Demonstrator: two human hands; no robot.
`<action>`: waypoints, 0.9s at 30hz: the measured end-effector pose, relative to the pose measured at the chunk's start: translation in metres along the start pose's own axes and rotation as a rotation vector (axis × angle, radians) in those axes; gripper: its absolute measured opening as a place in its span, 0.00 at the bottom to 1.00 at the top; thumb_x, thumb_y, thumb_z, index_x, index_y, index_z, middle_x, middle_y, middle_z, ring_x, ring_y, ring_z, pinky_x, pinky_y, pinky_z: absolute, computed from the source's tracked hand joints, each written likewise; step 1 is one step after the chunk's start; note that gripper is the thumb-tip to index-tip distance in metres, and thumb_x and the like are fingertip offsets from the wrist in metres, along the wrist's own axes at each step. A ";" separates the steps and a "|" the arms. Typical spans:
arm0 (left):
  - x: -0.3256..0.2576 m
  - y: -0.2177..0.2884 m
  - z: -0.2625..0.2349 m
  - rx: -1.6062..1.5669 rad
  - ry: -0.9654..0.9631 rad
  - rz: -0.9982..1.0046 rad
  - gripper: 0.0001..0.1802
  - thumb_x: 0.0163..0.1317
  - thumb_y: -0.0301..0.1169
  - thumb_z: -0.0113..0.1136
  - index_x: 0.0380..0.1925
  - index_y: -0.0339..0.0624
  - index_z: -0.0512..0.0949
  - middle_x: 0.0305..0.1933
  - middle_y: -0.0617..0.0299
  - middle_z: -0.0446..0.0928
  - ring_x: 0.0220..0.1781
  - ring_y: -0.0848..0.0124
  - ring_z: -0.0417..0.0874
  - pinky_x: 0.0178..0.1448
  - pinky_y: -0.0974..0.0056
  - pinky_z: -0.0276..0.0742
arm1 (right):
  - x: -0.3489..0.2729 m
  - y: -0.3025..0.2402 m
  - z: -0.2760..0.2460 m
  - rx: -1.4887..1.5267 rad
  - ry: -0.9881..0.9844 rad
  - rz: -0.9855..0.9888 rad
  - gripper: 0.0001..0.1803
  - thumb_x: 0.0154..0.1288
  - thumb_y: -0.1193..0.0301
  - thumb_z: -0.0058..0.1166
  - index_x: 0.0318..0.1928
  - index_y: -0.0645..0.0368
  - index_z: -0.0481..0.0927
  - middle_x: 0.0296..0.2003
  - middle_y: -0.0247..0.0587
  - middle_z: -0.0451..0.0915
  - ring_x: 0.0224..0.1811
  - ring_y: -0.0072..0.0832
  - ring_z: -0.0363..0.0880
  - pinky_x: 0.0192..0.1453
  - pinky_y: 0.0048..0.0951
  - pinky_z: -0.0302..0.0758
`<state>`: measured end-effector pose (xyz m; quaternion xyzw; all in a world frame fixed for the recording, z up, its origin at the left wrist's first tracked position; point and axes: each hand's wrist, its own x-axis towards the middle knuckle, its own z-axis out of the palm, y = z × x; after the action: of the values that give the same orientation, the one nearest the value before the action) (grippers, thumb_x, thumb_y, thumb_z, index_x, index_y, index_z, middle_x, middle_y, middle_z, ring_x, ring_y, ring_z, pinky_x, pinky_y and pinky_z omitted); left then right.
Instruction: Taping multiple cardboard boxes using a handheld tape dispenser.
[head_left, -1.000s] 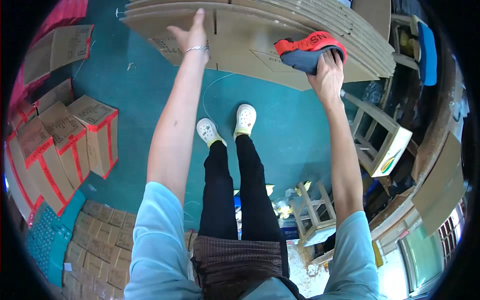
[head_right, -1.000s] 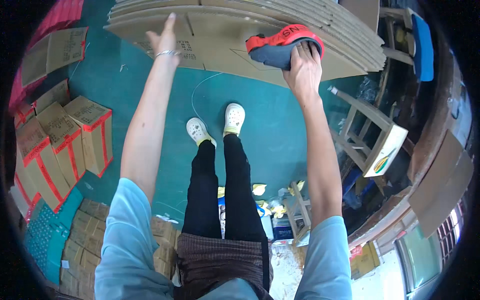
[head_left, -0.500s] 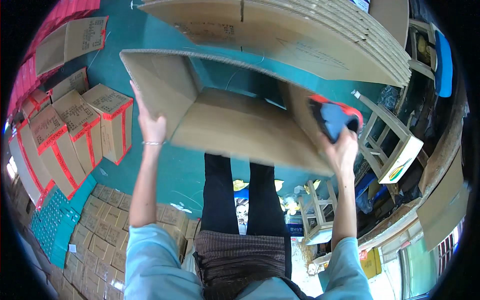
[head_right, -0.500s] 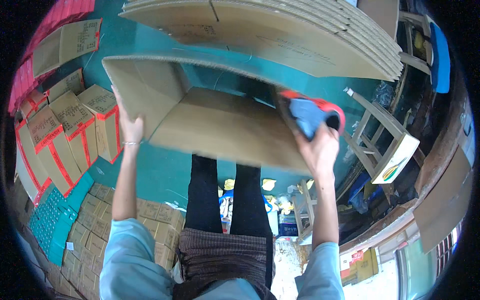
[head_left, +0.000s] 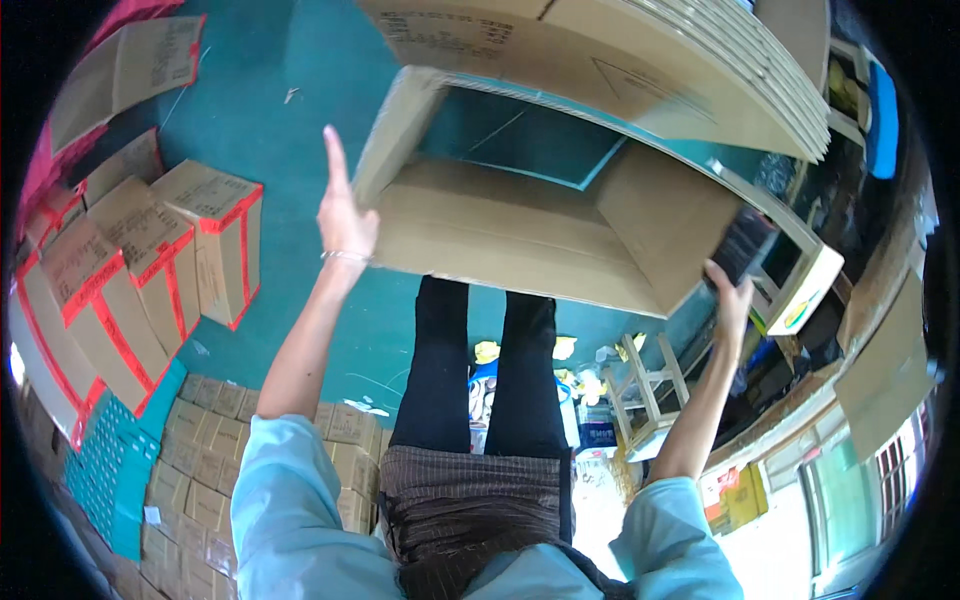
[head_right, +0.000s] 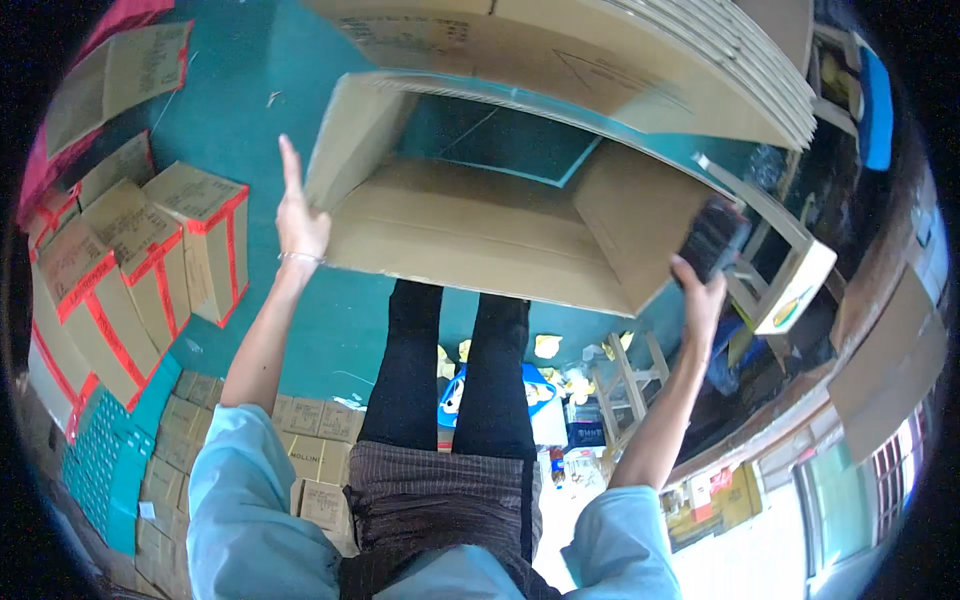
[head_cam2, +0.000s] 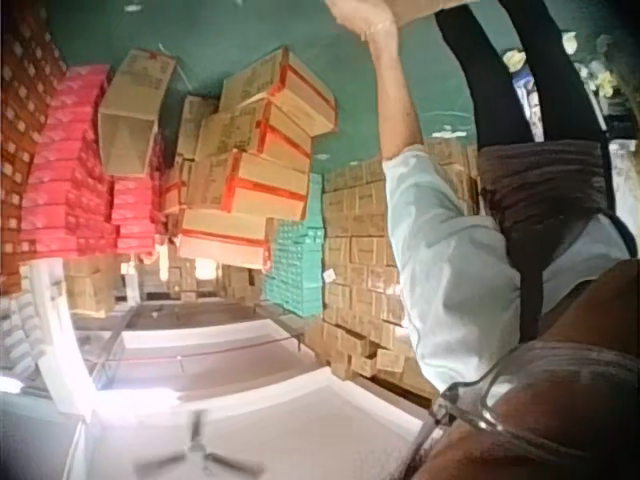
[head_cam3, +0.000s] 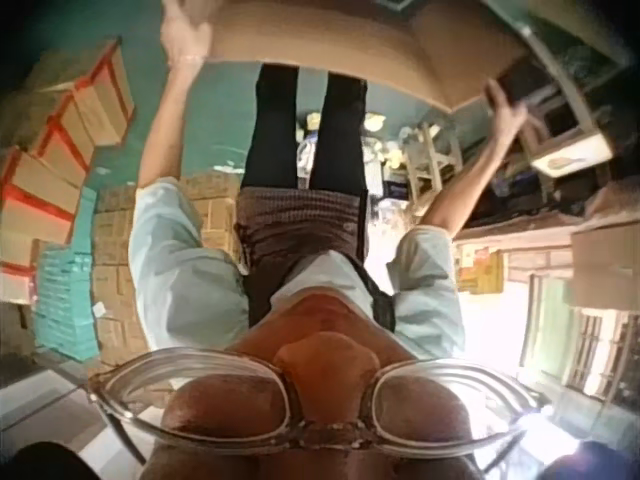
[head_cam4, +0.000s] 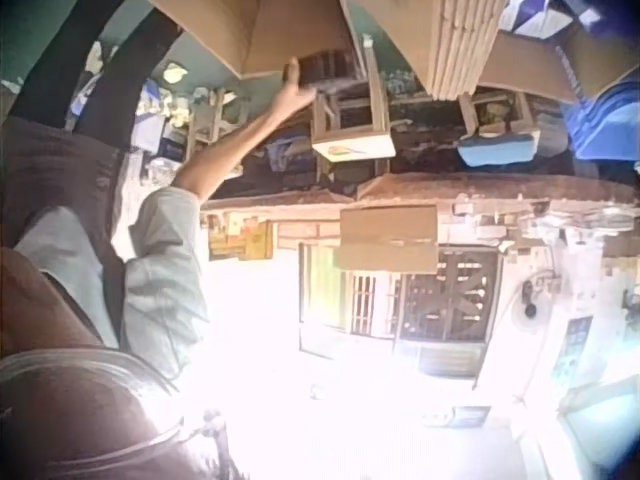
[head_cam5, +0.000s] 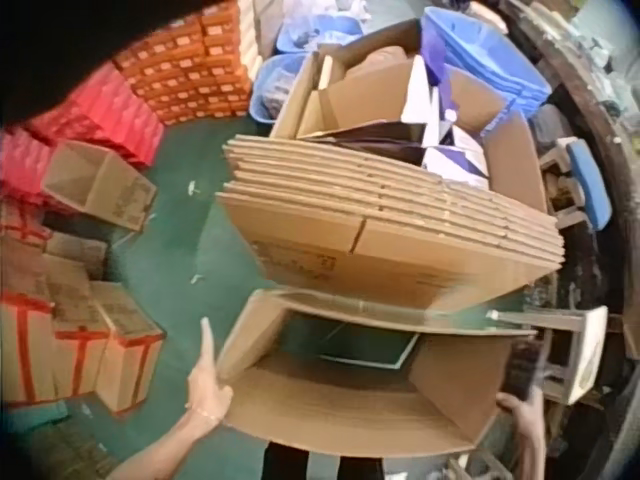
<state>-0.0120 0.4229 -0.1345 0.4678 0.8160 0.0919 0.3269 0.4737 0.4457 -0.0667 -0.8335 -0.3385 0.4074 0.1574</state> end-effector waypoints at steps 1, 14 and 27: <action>-0.008 -0.003 0.000 0.008 -0.006 0.001 0.61 0.40 0.07 0.46 0.73 0.59 0.35 0.70 0.45 0.58 0.48 0.46 0.80 0.50 0.54 0.75 | -0.005 0.005 0.002 -0.016 -0.056 -0.035 0.15 0.52 0.72 0.64 0.42 0.64 0.81 0.35 0.34 0.82 0.35 0.24 0.78 0.44 0.25 0.73; 0.014 -0.011 0.147 0.950 -0.026 -0.062 0.48 0.59 0.26 0.53 0.73 0.61 0.38 0.74 0.33 0.32 0.75 0.36 0.36 0.64 0.30 0.58 | -0.056 -0.007 0.104 -0.731 0.206 -0.411 0.21 0.43 0.63 0.66 0.32 0.69 0.77 0.27 0.58 0.80 0.39 0.52 0.80 0.61 0.43 0.69; -0.101 0.009 0.024 0.364 -0.722 0.496 0.62 0.43 0.65 0.63 0.72 0.51 0.45 0.74 0.45 0.46 0.76 0.42 0.40 0.74 0.38 0.39 | 0.002 0.032 0.177 -0.676 -0.293 -0.593 0.32 0.51 0.60 0.64 0.52 0.67 0.70 0.42 0.63 0.78 0.50 0.56 0.74 0.57 0.47 0.70</action>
<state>0.0444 0.3413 -0.1032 0.7003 0.5168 -0.1458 0.4704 0.3499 0.4214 -0.1949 -0.6391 -0.6941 0.3252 -0.0628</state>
